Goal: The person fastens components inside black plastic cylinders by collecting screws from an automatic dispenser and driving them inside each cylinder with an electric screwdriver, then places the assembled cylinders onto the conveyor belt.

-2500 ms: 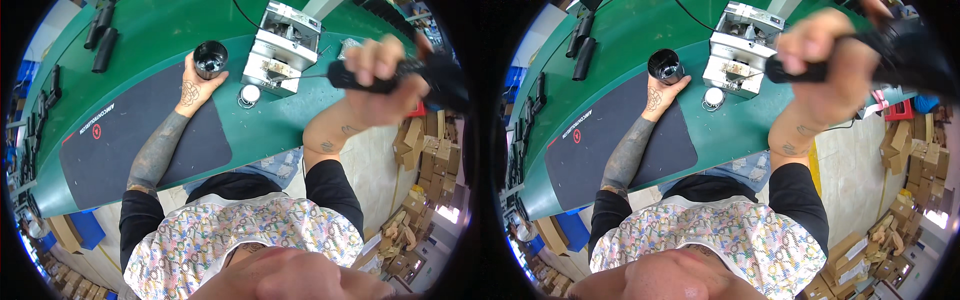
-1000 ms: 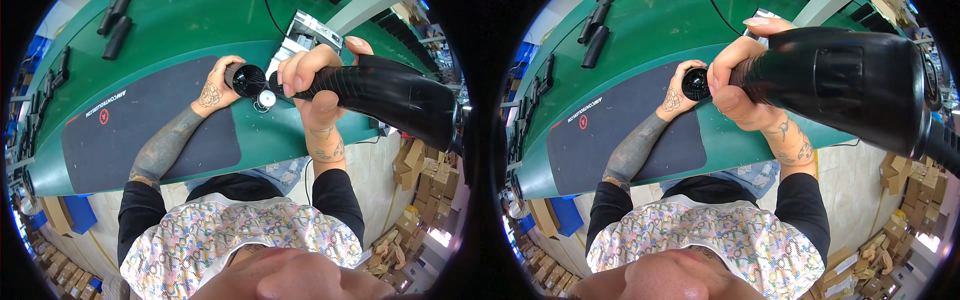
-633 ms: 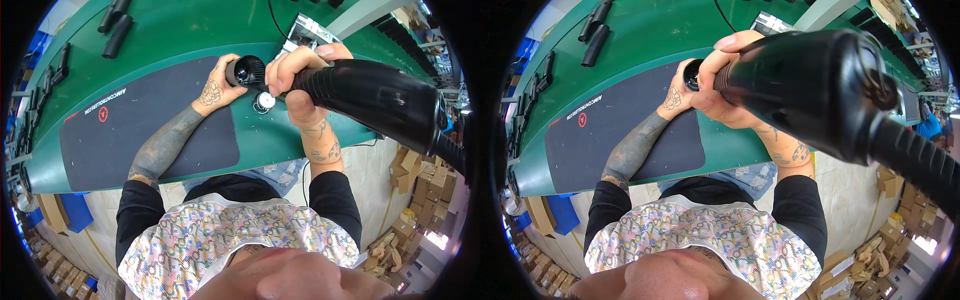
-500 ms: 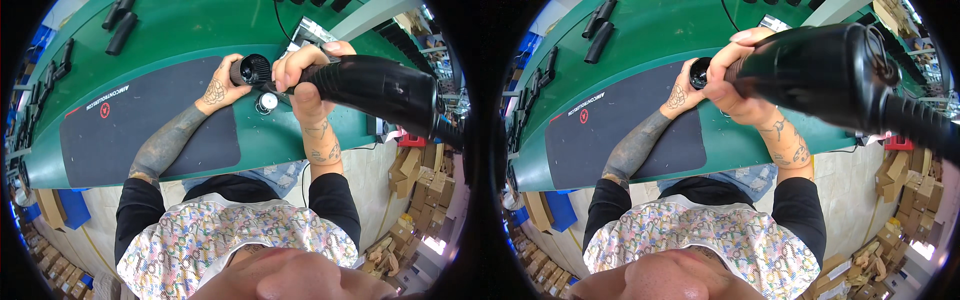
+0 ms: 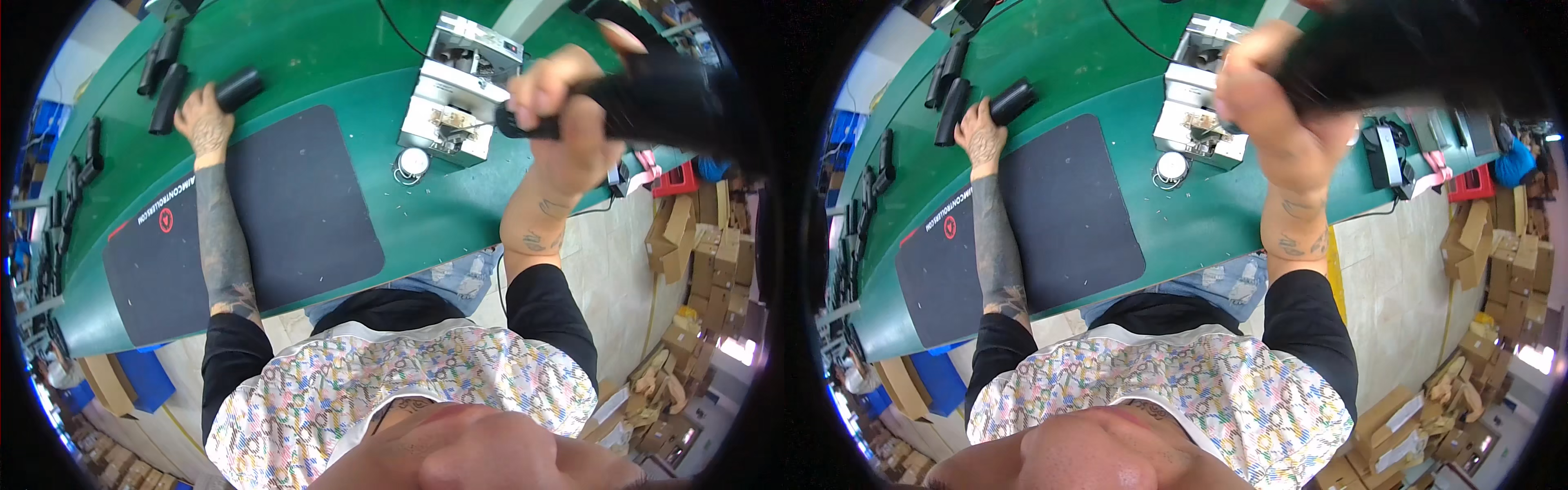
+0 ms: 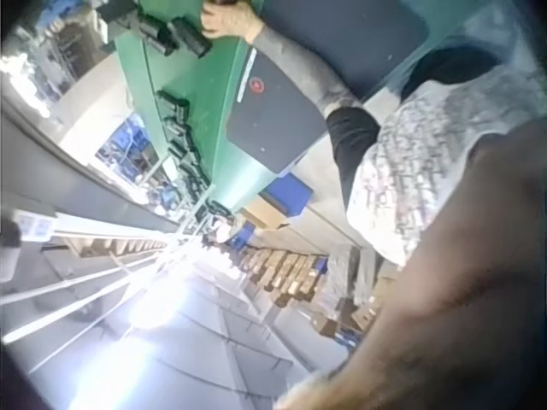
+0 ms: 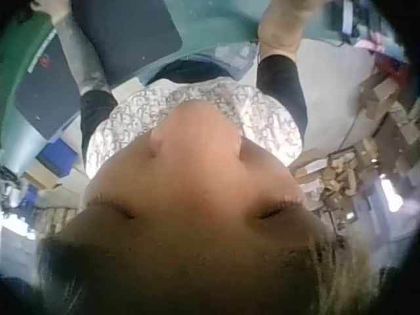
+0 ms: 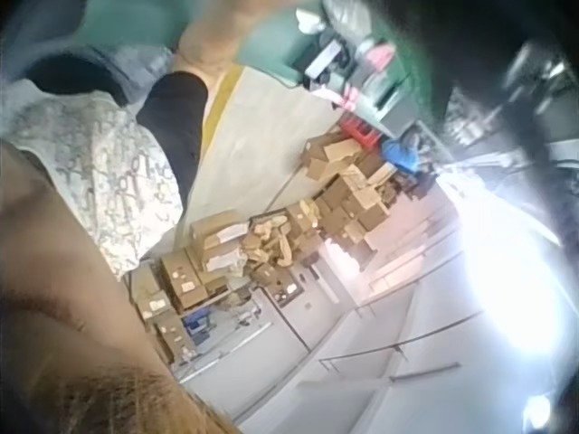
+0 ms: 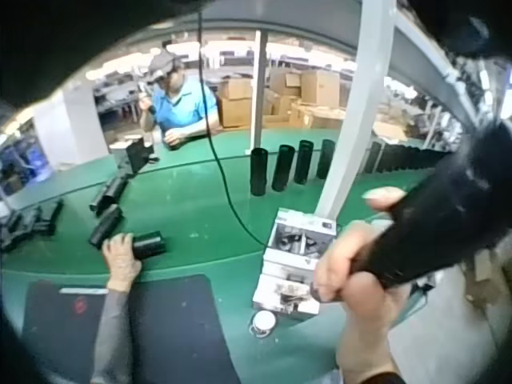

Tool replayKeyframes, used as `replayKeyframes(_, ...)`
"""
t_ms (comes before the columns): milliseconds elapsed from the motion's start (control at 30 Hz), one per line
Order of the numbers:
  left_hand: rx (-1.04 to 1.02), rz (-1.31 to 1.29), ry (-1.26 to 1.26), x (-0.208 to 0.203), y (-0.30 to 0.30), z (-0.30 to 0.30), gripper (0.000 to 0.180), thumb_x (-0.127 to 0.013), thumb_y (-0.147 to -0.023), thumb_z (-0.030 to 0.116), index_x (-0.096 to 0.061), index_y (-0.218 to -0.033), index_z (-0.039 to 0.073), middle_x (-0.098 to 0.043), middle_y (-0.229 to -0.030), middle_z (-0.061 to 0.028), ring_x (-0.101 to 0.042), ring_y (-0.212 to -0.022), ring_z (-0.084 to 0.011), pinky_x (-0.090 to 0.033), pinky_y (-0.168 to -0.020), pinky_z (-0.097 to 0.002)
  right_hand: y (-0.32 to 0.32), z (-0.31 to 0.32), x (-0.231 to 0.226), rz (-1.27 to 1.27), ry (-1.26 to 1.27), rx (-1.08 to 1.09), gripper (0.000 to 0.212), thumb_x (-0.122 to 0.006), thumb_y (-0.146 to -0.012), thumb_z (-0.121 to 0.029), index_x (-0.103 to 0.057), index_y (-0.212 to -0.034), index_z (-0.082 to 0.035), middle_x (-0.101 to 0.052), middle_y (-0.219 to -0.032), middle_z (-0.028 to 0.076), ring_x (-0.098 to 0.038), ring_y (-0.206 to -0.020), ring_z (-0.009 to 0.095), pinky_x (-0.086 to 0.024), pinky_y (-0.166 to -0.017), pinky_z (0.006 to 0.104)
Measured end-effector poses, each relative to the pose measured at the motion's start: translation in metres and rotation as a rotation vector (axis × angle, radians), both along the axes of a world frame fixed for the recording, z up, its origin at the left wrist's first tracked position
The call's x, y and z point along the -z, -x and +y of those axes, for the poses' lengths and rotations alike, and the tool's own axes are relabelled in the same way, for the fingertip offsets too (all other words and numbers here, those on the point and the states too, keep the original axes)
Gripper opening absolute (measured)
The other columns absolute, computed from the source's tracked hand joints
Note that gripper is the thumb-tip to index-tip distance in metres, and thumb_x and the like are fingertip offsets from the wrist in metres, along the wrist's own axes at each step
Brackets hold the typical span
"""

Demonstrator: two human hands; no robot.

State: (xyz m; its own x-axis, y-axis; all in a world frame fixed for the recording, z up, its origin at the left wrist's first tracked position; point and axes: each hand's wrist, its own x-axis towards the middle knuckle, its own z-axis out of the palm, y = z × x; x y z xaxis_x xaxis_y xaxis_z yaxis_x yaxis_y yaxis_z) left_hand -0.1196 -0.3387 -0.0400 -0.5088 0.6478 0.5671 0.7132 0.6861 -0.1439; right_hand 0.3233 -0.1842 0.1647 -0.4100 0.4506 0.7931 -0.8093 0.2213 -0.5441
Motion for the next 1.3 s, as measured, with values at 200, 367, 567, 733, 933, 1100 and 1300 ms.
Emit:
replayKeyframes(200, 0.158, 0.064, -0.162, -0.014, -0.014, 0.022, 0.067, -0.064, -0.060, 0.007, -0.056, -0.126, 0.018, -0.056, -0.122, -0.0092, -0.054, -0.113, -0.0290, -0.031, -0.104, -0.0512, 0.024, 0.022, -0.003, -0.215, 0.259, 0.102, 0.048, -0.057, -0.095, -0.019, -0.037, -0.136, -0.008, -0.055, -0.072, 0.007, -0.052, -0.053, 0.015, -0.043, -0.052, 0.0261)
replayKeyframes(367, 0.663, -0.160, -0.294, -0.060, -0.081, 0.091, 0.056, -0.062, -0.066, 0.011, -0.056, -0.122, 0.010, -0.056, -0.122, -0.0127, -0.055, -0.110, -0.0324, -0.042, -0.097, -0.0425, 0.034, 0.036, -0.016, -0.295, 0.463, 0.090, 0.045, -0.060, -0.092, -0.008, -0.040, -0.131, -0.002, -0.057, -0.069, 0.007, -0.051, -0.051, 0.014, -0.042, -0.049, 0.0215)
replayKeyframes(567, 0.745, -0.812, -0.291, -0.039, -0.122, 0.248, 0.061, -0.070, -0.077, 0.026, -0.050, -0.128, 0.001, -0.055, -0.120, -0.0199, -0.054, -0.112, -0.0344, -0.044, -0.098, -0.0393, -0.003, 0.056, -0.031, -0.134, 0.173, -0.019, 0.063, -0.052, -0.099, -0.038, -0.023, -0.148, -0.009, -0.050, -0.075, 0.004, -0.049, -0.054, 0.012, -0.041, -0.052, 0.0269)
replayKeyframes(733, 0.572, -0.888, -0.513, -0.024, -0.112, 0.405, 0.084, -0.081, -0.069, 0.046, -0.047, -0.127, -0.004, -0.055, -0.122, -0.0216, -0.059, -0.107, -0.0303, -0.049, -0.091, -0.0377, -0.026, 0.059, -0.049, -0.001, 0.142, -0.002, 0.065, -0.051, -0.099, -0.040, -0.022, -0.148, -0.010, -0.051, -0.076, 0.003, -0.050, -0.053, 0.013, -0.041, -0.053, 0.0275)
replayKeyframes(933, 0.440, -0.886, -0.519, -0.018, -0.098, 0.435, 0.077, -0.082, -0.068, 0.044, -0.052, -0.121, -0.003, -0.062, -0.108, -0.0195, -0.063, -0.096, -0.0309, -0.051, -0.085, -0.0357, -0.037, 0.064, -0.047, 0.096, 0.189, 0.039, 0.065, -0.051, -0.099, -0.042, -0.023, -0.148, -0.010, -0.052, -0.077, 0.004, -0.051, -0.055, 0.013, -0.042, -0.054, 0.0282)
replayKeyframes(1100, 0.507, -1.153, -0.637, -0.034, -0.146, 0.348, 0.059, -0.081, -0.069, 0.034, -0.057, -0.112, 0.001, -0.066, -0.091, -0.0140, -0.065, -0.082, -0.0276, -0.052, -0.077, -0.0336, -0.052, 0.056, -0.043, 0.151, 0.177, 0.033, 0.065, -0.052, -0.098, -0.043, -0.025, -0.147, -0.010, -0.053, -0.080, 0.004, -0.053, -0.059, 0.013, -0.042, -0.057, 0.0288)
replayKeyframes(1300, 0.665, -1.275, -0.439, -0.026, -0.192, 0.137, 0.056, -0.081, -0.069, 0.021, -0.055, -0.115, 0.003, -0.061, -0.102, -0.0128, -0.061, -0.093, -0.0259, -0.050, -0.084, -0.0346, -0.053, 0.022, -0.034, 0.166, 0.116, -0.102, 0.066, -0.054, -0.096, -0.045, -0.028, -0.146, -0.010, -0.054, -0.082, 0.003, -0.053, -0.064, 0.012, -0.042, -0.063, 0.0309)
